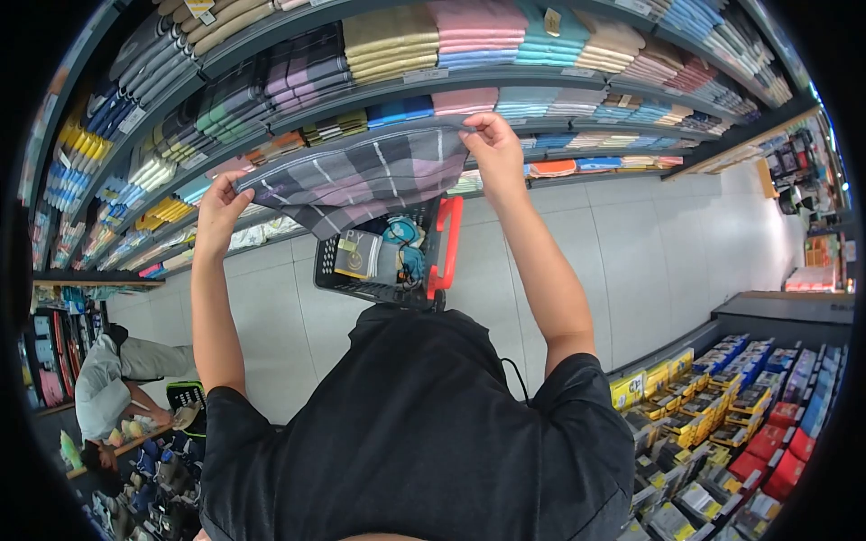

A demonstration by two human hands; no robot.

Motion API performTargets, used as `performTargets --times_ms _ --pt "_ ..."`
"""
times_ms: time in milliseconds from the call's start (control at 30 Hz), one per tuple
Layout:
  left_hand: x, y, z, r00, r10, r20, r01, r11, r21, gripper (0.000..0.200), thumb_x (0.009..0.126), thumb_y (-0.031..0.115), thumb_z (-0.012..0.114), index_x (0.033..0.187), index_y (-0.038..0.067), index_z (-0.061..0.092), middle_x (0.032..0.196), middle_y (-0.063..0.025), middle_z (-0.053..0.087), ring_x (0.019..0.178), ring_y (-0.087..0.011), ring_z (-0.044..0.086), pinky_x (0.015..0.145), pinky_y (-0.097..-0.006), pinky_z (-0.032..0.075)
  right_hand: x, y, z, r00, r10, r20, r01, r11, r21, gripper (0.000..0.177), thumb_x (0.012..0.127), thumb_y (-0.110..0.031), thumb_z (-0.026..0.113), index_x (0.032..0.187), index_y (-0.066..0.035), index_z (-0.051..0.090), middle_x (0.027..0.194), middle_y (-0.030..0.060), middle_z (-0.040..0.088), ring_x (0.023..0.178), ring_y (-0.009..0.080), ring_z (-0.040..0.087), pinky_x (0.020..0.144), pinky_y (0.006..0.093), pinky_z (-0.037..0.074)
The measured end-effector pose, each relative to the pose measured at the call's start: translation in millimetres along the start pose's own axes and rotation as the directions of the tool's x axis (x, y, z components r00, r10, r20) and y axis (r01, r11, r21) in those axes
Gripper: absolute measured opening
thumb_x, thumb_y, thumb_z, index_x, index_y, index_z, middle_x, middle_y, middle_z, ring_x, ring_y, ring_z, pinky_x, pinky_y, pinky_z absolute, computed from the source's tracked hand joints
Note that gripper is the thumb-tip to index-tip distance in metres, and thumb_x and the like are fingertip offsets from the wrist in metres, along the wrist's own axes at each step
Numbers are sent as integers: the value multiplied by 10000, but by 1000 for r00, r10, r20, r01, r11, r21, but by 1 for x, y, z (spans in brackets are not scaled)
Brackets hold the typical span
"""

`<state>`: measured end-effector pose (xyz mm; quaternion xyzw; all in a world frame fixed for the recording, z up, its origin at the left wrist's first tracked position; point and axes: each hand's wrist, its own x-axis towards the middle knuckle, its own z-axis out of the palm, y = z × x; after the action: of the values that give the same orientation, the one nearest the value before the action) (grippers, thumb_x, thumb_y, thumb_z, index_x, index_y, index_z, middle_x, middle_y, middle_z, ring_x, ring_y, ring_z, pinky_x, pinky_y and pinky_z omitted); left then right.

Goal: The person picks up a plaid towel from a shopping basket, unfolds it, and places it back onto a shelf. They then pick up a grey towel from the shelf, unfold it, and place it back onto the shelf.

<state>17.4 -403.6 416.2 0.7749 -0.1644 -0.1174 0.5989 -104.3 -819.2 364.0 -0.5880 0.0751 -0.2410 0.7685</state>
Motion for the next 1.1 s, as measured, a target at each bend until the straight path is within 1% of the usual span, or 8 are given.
performTargets --times_ms 233,433,533,600,700,767,833,1100 --pt "-6 14 -2 997 1 81 6 997 -77 170 875 13 657 1005 43 552 941 13 602 847 -53 563 754 -217 458 5 -18 0 999 -50 17 50 999 7 183 867 64 596 1017 -39 575 957 2 579 861 67 548 781 211 443" --pt "26 70 -18 960 210 185 -63 807 -588 361 915 208 635 1216 37 531 1185 -119 615 1070 -237 611 900 -373 524 39 -67 7 997 58 41 -62 994 92 247 892 -1 623 1126 -45 557 952 34 588 893 117 580 793 253 493" --pt "55 73 -18 977 138 164 69 522 -850 508 971 396 497 1321 28 497 1249 -153 596 1124 -323 599 951 -456 510 71 -122 35 994 93 59 -104 968 228 283 917 -80 624 1189 -45 554 1027 63 621 964 164 609 860 300 512" --pt "56 54 21 977 98 189 148 322 -935 520 971 411 481 1323 28 498 1258 -154 592 1135 -325 591 959 -461 502 83 -126 30 957 128 261 -227 891 393 454 927 -166 628 1330 -43 459 1210 105 580 1079 210 598 936 377 501" --pt "14 5 104 943 108 315 307 81 -948 539 972 433 458 1326 28 499 1271 -155 586 1151 -329 580 972 -469 489 58 -75 6 825 368 429 -554 680 481 583 908 -245 665 1393 -25 427 1302 125 570 1137 241 598 995 427 481" --pt "-15 -17 137 903 110 416 420 -7 -908 553 972 448 442 1327 29 500 1280 -155 582 1162 -331 573 980 -474 480 14 -16 -15 803 461 378 -552 815 177 429 901 -208 663 1274 -34 541 1216 99 620 1099 221 613 964 388 491" --pt "-27 -29 142 877 98 470 476 -55 -878 567 973 463 426 1329 29 501 1288 -156 578 1173 -333 566 989 -479 471 -19 15 -25 712 586 387 -653 756 57 390 891 -166 666 1240 -21 568 1176 98 638 1077 211 616 972 374 477" --pt "-45 -55 130 835 114 538 550 -185 -815 628 974 523 363 1336 29 506 1323 -158 561 1216 -343 537 1023 -500 437 -36 45 -33 804 566 184 -573 819 -18 425 895 -131 662 1275 3 525 1140 92 647 1018 178 627 917 338 489"
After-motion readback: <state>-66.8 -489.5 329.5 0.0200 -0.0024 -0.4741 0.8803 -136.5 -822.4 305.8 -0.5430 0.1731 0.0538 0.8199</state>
